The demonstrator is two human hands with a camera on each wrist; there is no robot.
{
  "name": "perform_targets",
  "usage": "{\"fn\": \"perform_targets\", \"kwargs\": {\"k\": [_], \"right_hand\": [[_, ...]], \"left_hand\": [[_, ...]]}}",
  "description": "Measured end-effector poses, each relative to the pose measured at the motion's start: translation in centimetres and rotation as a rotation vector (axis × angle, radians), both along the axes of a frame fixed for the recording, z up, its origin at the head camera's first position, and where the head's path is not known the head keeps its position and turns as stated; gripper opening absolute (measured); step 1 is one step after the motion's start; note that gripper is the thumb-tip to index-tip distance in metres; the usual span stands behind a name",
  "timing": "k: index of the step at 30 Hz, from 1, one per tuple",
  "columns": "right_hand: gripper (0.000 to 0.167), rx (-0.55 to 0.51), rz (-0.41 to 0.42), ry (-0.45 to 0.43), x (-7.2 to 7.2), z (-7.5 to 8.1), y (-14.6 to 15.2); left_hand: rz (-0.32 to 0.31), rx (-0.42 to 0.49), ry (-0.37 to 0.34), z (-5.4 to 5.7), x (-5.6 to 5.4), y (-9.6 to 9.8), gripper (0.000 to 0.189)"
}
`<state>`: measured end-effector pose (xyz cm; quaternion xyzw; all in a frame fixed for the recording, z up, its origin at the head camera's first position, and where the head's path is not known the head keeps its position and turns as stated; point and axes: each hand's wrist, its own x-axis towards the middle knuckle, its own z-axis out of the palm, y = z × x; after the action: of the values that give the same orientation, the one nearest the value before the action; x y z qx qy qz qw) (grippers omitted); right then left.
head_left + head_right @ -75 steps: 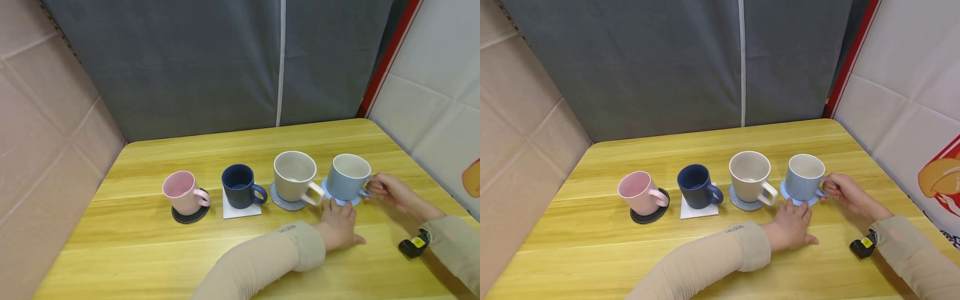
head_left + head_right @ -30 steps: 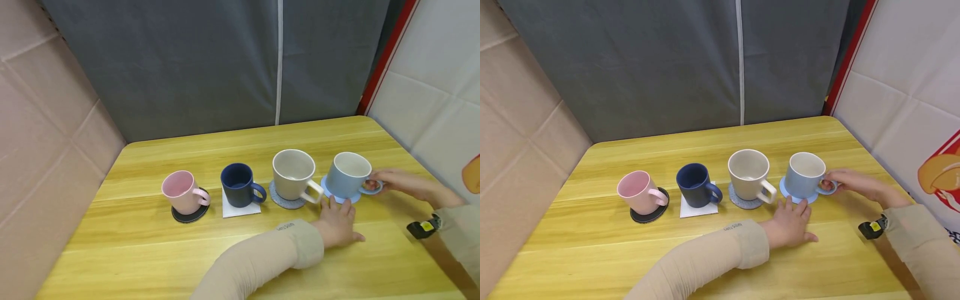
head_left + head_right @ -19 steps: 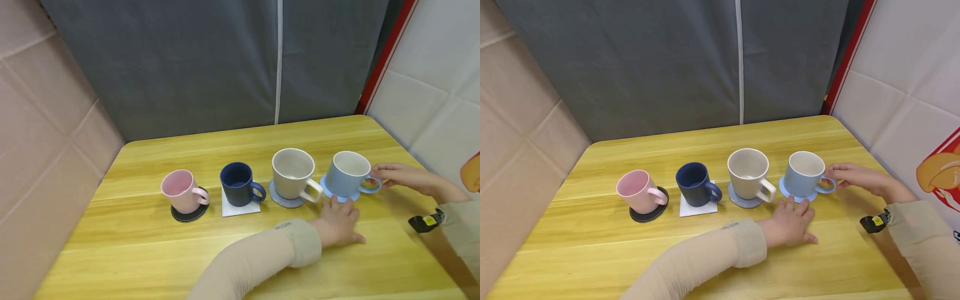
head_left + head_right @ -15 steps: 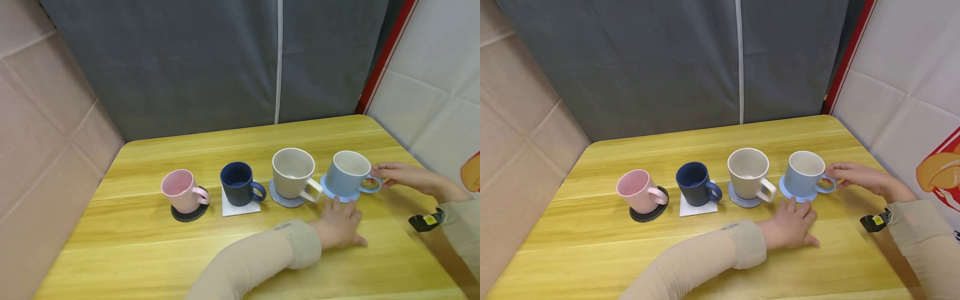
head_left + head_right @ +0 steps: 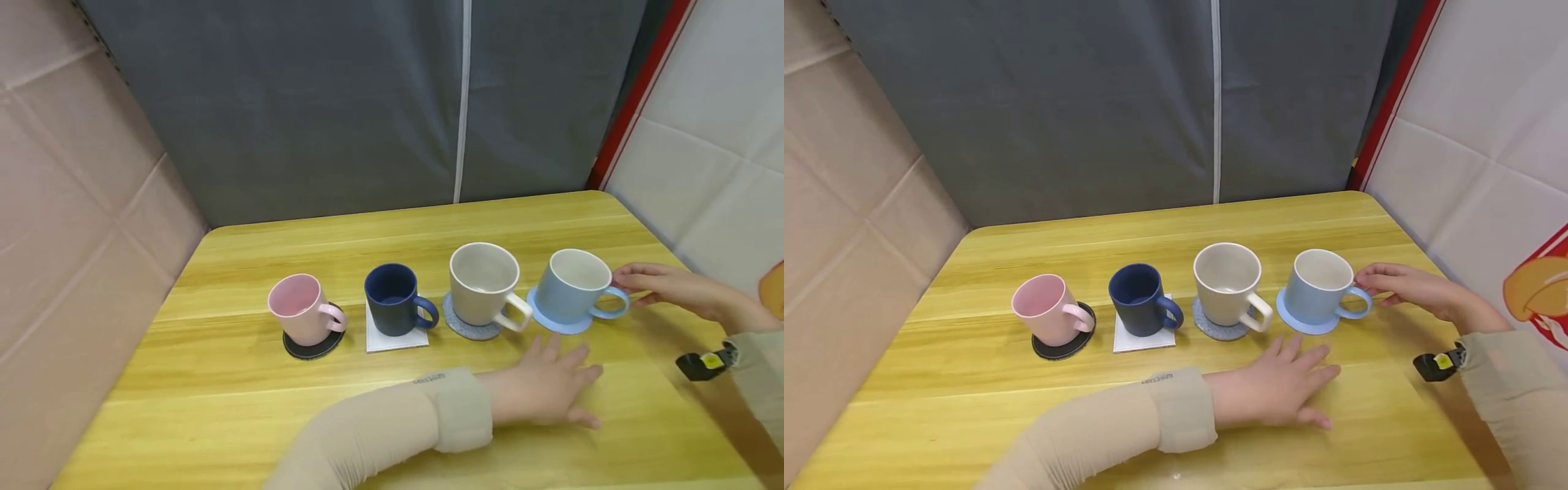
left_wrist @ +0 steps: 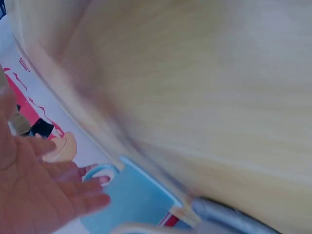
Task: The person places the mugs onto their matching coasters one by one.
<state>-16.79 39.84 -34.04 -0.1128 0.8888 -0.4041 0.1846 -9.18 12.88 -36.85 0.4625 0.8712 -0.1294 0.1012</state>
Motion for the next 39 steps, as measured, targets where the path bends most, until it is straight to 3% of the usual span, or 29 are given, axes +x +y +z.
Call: {"fn": "perform_targets", "kwargs": {"k": [5,8,13,16,19,23,26,31,35,39], "right_hand": [[0.028,0.014,0.004,-0.004,-0.1,0.2,0.2],[0.029,0.049,-0.004,0.041,-0.1,0.2,0.2],[0.040,0.191,-0.068,0.256,-0.1,0.2,-0.4],[0.042,0.214,-0.097,0.384,-0.1,0.1,-0.9],[0.042,0.204,-0.063,0.484,-0.1,-0.1,-1.0],[0.045,0.203,-0.004,0.574,-0.2,-0.4,-0.9],[0.044,0.201,-0.013,0.637,-0.3,-0.6,-0.8],[0.039,0.235,-0.052,0.772,-0.5,-1.1,-0.8],[0.040,0.267,-0.061,0.791,-0.3,-1.4,-0.7],[0.040,0.281,-0.062,0.794,0.0,-1.7,-0.6]], "left_hand": [[-0.172,-0.020,0.006,1.0,0.1,-2.9,0.075],[-0.227,-0.004,0.027,1.3,0.0,-5.0,0.076],[-0.295,0.032,0.116,1.4,-0.2,-9.3,0.074],[-0.312,0.071,0.160,1.2,-0.4,-12.0,0.073],[-0.270,0.137,0.163,1.1,-0.6,-14.6,0.073],[-0.165,0.248,0.170,1.2,-0.9,-17.7,0.074],[-0.109,0.335,0.194,1.4,-1.1,-20.0,0.074],[-0.078,0.452,0.298,1.8,-1.3,-23.6,0.076],[0.008,0.490,0.349,2.5,-1.3,-26.1,0.078],[0.118,0.539,0.353,3.5,-1.4,-28.7,0.075]]}}
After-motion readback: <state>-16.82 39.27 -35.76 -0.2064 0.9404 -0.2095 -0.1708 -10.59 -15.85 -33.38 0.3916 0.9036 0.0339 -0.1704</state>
